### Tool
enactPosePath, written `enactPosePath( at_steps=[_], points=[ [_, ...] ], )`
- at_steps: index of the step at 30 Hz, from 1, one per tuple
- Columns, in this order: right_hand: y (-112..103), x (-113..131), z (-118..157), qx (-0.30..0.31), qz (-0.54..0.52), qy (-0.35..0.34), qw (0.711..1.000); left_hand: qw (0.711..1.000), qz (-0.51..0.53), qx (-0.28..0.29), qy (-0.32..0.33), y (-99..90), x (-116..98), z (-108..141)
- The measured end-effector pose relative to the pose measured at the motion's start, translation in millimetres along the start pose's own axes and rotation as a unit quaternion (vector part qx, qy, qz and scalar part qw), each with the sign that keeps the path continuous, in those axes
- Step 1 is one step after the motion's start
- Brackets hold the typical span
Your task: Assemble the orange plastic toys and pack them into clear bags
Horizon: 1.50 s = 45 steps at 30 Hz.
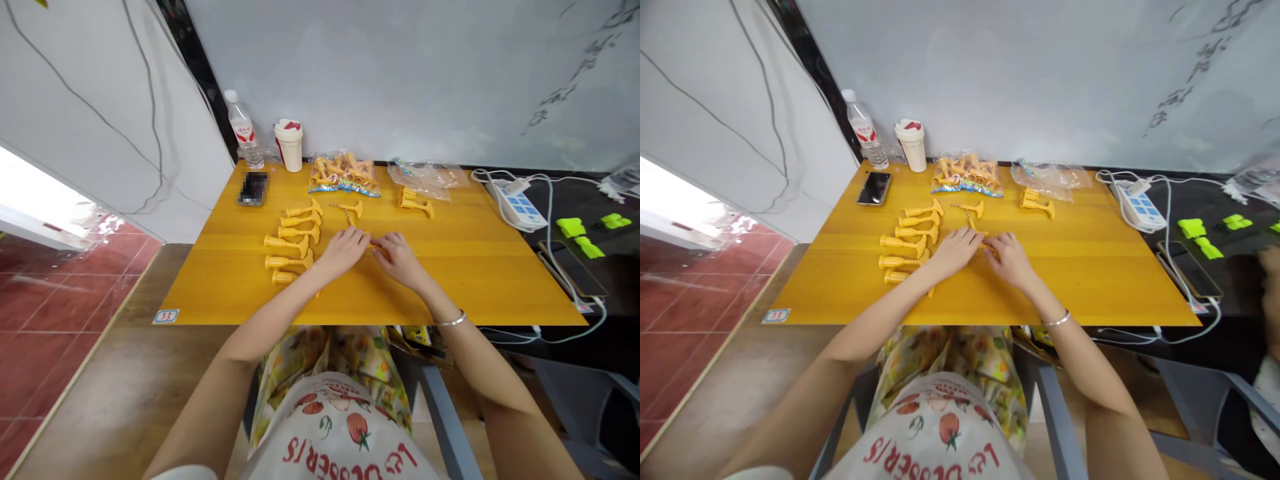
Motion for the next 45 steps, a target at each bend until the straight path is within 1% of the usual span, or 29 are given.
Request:
enactPosePath(
  at_steps=[2, 3, 4, 5, 6, 7, 8, 9, 10, 11, 12, 13, 14, 15, 16, 17, 18, 20, 22, 25, 28, 31, 33, 35, 37, 39, 41, 43, 45],
  points=[
    [-11.1, -13.9, 11.0, -0.036, -0.138, 0.07, 0.987, 0.999, -0.024, 0.016, 0.015, 1.1, -6.2, -3.7],
    [-9.0, -22.5, 16.2, -0.022, -0.215, 0.114, 0.97, 0.999, -0.031, 0.02, 0.019, -0.9, -8.2, -3.6],
    [-2.9, -27.6, 21.1, 0.012, -0.287, 0.147, 0.946, 0.999, -0.033, 0.028, 0.019, -3.2, -9.5, -3.0],
    [3.7, -27.5, 25.4, 0.055, -0.341, 0.16, 0.925, 0.999, -0.027, 0.044, 0.017, -4.5, -9.9, -2.2],
    [7.3, -22.7, 28.5, 0.091, -0.364, 0.146, 0.915, 0.997, -0.01, 0.069, 0.013, -4.6, -9.2, -1.2],
    [6.4, -14.2, 30.3, 0.112, -0.355, 0.106, 0.922, 0.995, 0.019, 0.101, 0.008, -3.7, -7.5, 0.2],
    [1.4, -3.2, 31.8, 0.116, -0.312, 0.044, 0.942, 0.989, 0.059, 0.136, 0.005, -2.2, -4.8, 2.1],
    [-5.7, 10.0, 34.5, 0.109, -0.242, -0.034, 0.963, 0.979, 0.107, 0.174, 0.008, -0.5, -1.7, 4.8],
    [-11.8, 24.0, 39.6, 0.103, -0.157, -0.119, 0.975, 0.963, 0.162, 0.215, 0.017, 1.3, 1.9, 8.6],
    [-15.8, 36.2, 47.0, 0.101, -0.071, -0.201, 0.972, 0.939, 0.219, 0.262, 0.03, 3.3, 6.1, 13.9],
    [-18.3, 44.2, 55.4, 0.101, 0.006, -0.272, 0.957, 0.909, 0.273, 0.311, 0.043, 5.0, 11.6, 20.5],
    [-20.6, 46.3, 62.8, 0.097, 0.069, -0.325, 0.938, 0.873, 0.319, 0.365, 0.048, 7.1, 18.3, 28.3],
    [-23.0, 42.1, 67.1, 0.088, 0.12, -0.354, 0.923, 0.842, 0.349, 0.411, 0.034, 9.7, 28.0, 35.2],
    [-25.2, 32.4, 67.6, 0.078, 0.159, -0.36, 0.916, 0.831, 0.36, 0.423, 0.005, 10.9, 40.6, 37.5],
    [-26.9, 18.0, 64.0, 0.068, 0.188, -0.346, 0.917, 0.84, 0.353, 0.412, -0.02, 11.4, 52.2, 36.0],
    [-28.0, -0.3, 56.4, 0.056, 0.212, -0.311, 0.925, 0.862, 0.331, 0.381, -0.036, 10.8, 60.4, 31.0],
    [-26.4, -19.7, 47.3, 0.055, 0.226, -0.275, 0.933, 0.887, 0.307, 0.344, -0.035, 9.8, 62.0, 24.4],
    [-17.6, -54.9, 26.7, 0.065, 0.229, -0.211, 0.948, 0.918, 0.254, 0.304, -0.007, 14.6, 47.8, 13.1],
    [-6.6, -79.6, 6.0, 0.068, 0.218, -0.163, 0.96, 0.935, 0.184, 0.304, 0.0, 29.2, 27.3, 4.8],
    [8.4, -94.2, -15.6, 0.076, 0.208, -0.134, 0.966, 0.962, 0.098, 0.252, -0.04, 42.9, 11.3, -10.1],
    [16.0, -96.3, -24.1, 0.092, 0.203, -0.138, 0.965, 0.973, 0.067, 0.212, -0.063, 48.1, 8.2, -18.7],
    [10.2, -107.0, -31.1, 0.084, 0.193, -0.117, 0.971, 0.978, 0.055, 0.195, -0.056, 49.4, 7.8, -23.7],
    [-2.9, -125.2, -39.7, 0.045, 0.196, -0.057, 0.978, 0.98, 0.047, 0.185, -0.051, 49.2, 6.9, -26.2],
    [-17.1, -148.8, -48.2, 0.006, 0.217, 0.031, 0.976, 0.982, 0.036, 0.178, -0.046, 48.5, 4.7, -27.5],
    [-23.7, -170.0, -54.1, 0.007, 0.241, 0.113, 0.964, 0.985, 0.024, 0.169, -0.039, 45.6, 1.7, -27.3],
    [-23.4, -183.6, -57.7, 0.037, 0.262, 0.172, 0.949, 0.987, 0.012, 0.155, -0.03, 40.0, -1.1, -25.2],
    [-22.2, -187.9, -59.6, 0.06, 0.278, 0.198, 0.938, 0.99, 0.002, 0.142, -0.025, 32.7, -1.4, -20.7],
    [-23.4, -185.2, -59.9, 0.07, 0.288, 0.203, 0.933, 0.991, -0.009, 0.133, -0.025, 25.0, 0.9, -14.1],
    [-30.4, -177.8, -56.7, 0.06, 0.293, 0.21, 0.931, 0.991, -0.022, 0.127, -0.028, 17.6, 4.3, -6.6]
  ],
)
Point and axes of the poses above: each hand's wrist, its own z-axis away from the middle knuckle, its own y-axis out of the palm, x = y × z, the point moved 8 cm from there along -z, towards the middle knuckle, and after that the axes turned 2 degrees about -z, right-handed, at the moved point
